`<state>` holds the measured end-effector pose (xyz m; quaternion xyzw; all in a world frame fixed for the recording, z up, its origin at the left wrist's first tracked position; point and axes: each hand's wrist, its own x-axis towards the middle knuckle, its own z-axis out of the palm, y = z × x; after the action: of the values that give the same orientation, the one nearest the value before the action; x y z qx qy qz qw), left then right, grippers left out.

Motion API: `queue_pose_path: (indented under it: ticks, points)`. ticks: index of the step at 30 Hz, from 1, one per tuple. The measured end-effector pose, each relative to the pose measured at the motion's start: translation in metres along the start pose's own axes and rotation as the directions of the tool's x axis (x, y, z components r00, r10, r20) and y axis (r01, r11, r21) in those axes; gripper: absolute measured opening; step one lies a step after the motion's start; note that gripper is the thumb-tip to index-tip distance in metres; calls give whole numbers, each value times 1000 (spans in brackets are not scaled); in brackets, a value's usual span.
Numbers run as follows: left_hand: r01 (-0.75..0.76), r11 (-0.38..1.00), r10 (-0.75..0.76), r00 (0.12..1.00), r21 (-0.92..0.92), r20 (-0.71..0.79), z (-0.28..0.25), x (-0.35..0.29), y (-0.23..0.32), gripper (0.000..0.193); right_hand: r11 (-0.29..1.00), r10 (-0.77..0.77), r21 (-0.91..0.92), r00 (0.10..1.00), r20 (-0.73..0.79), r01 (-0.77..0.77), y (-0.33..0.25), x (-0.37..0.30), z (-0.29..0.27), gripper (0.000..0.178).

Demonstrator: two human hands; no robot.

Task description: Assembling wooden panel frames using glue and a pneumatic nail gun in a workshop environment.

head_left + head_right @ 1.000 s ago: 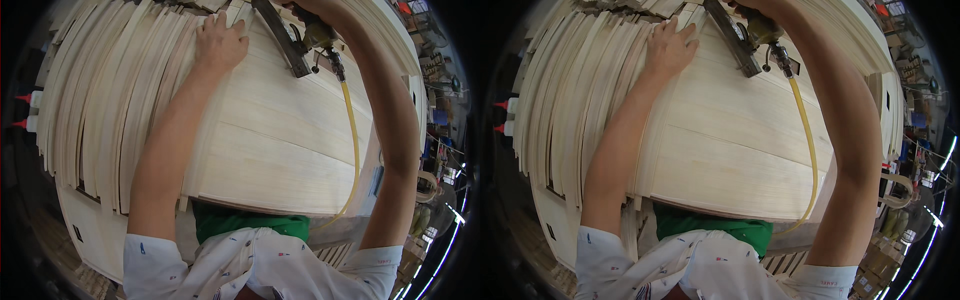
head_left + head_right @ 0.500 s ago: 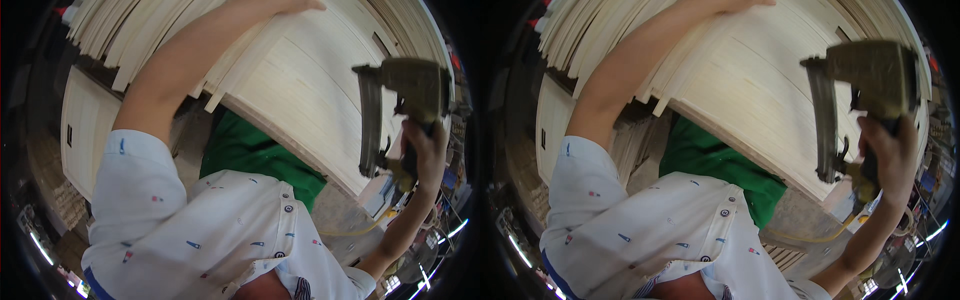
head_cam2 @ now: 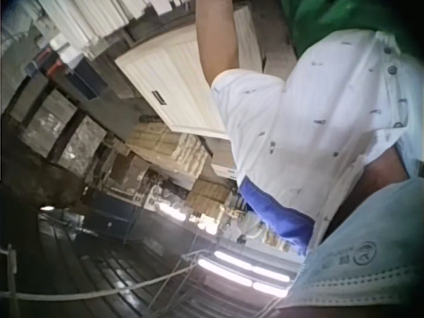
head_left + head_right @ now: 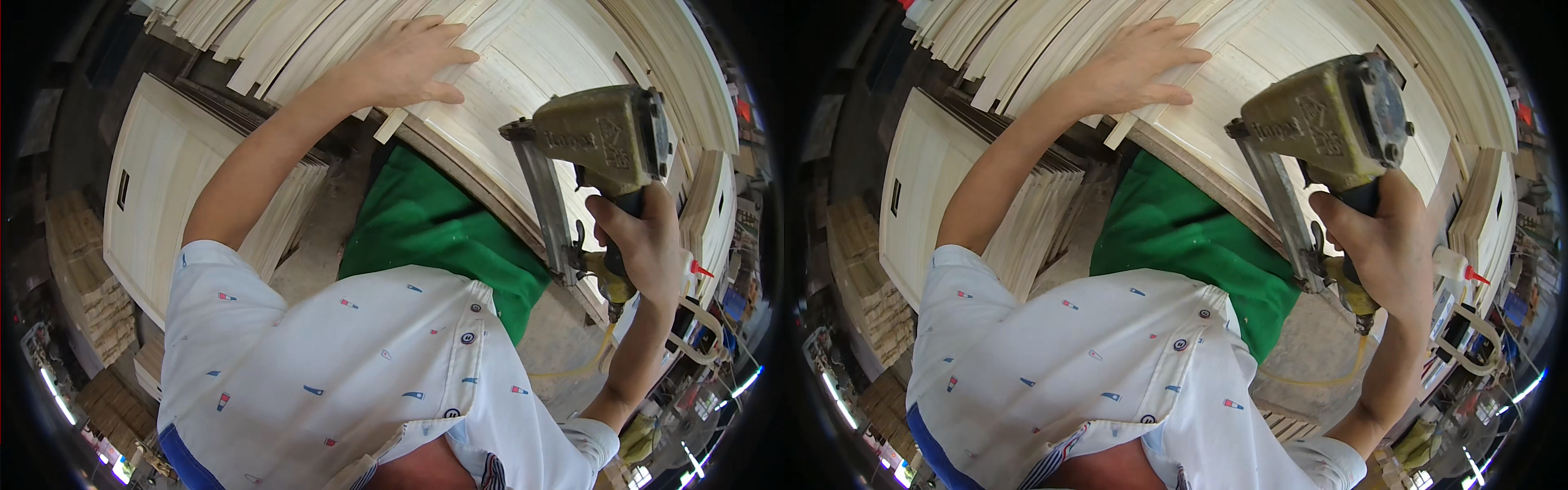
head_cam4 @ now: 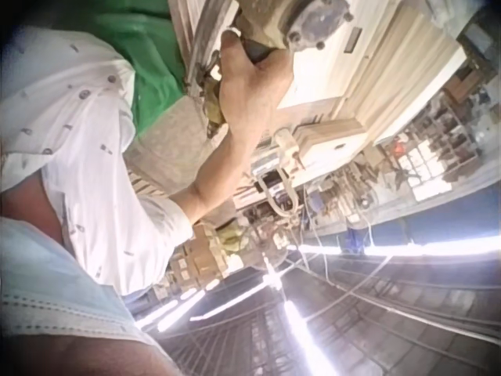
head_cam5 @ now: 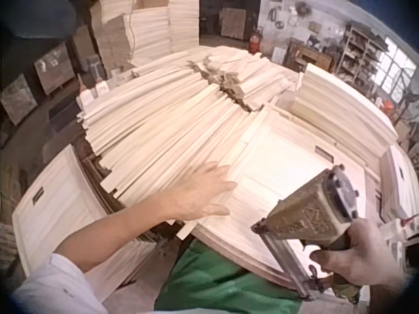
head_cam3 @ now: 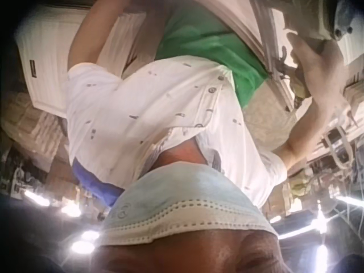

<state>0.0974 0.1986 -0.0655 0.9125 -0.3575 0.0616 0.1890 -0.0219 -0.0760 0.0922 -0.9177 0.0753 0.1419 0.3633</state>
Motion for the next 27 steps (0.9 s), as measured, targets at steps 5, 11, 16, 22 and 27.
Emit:
queue_pose_path:
  ticks: [5, 11, 16, 22, 27]
  points:
    - [9, 999, -10, 1000, 33, 5, -2, 14, 14, 54, 1000, -8, -29, 998, 69, 10, -7, 4, -11, 29]
    - [5, 999, -3, 999, 53, -38, 1, 23, 19, 54, 992, -121, 51, 985, 124, 116, -30, 7, -4, 27]
    - [4, 998, 2, 995, 63, -96, -5, 25, 27, 67, 980, -194, 67, 968, 161, 185, -37, 14, 4, 27]
    - [-41, 999, 41, 999, -35, -6, -16, 26, 24, 59, 982, -188, 26, 965, 185, 186, -39, 17, 13, 30]
    - [-27, 1000, 27, 999, 9, 43, -21, 30, 28, 56, 971, -236, 9, 955, 177, 238, -38, 15, 15, 32]
